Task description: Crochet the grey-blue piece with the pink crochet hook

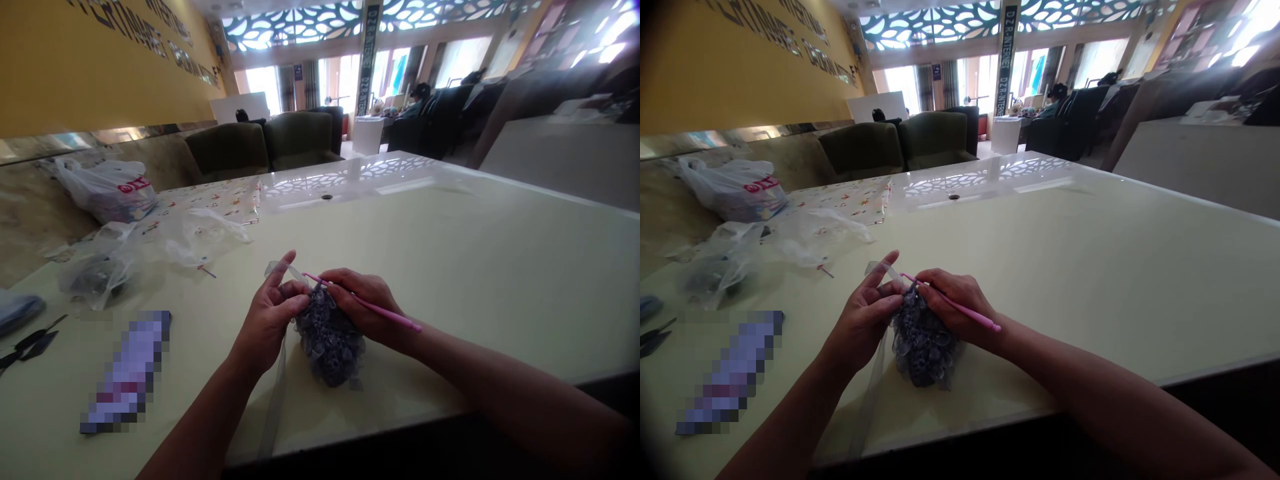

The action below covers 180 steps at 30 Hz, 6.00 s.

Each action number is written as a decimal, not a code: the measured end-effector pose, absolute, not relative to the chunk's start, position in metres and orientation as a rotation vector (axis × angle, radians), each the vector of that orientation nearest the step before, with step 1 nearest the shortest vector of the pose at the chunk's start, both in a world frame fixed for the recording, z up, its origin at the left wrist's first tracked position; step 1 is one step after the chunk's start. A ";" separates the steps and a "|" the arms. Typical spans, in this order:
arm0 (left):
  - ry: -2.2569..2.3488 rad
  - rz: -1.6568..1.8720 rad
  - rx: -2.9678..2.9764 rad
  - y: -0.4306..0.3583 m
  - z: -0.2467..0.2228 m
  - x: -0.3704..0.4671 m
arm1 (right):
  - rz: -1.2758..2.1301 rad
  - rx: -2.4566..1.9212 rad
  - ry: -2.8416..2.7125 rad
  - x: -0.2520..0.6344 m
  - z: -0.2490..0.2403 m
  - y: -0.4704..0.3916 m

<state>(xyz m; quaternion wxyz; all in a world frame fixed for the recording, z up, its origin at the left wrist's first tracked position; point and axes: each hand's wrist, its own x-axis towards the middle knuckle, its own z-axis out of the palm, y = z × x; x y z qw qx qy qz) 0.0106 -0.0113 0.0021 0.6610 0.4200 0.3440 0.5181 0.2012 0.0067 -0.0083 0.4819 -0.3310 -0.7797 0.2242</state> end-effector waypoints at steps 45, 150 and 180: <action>0.970 1.293 1.414 -0.022 0.014 0.010 | 0.189 -0.745 -1.880 0.203 -0.014 0.008; 1.255 1.310 1.523 -0.018 0.003 0.015 | -0.249 -0.625 -2.186 0.202 -0.018 0.021; 1.235 1.344 1.316 -0.014 0.008 0.010 | -0.086 -0.533 -2.341 0.210 -0.005 0.019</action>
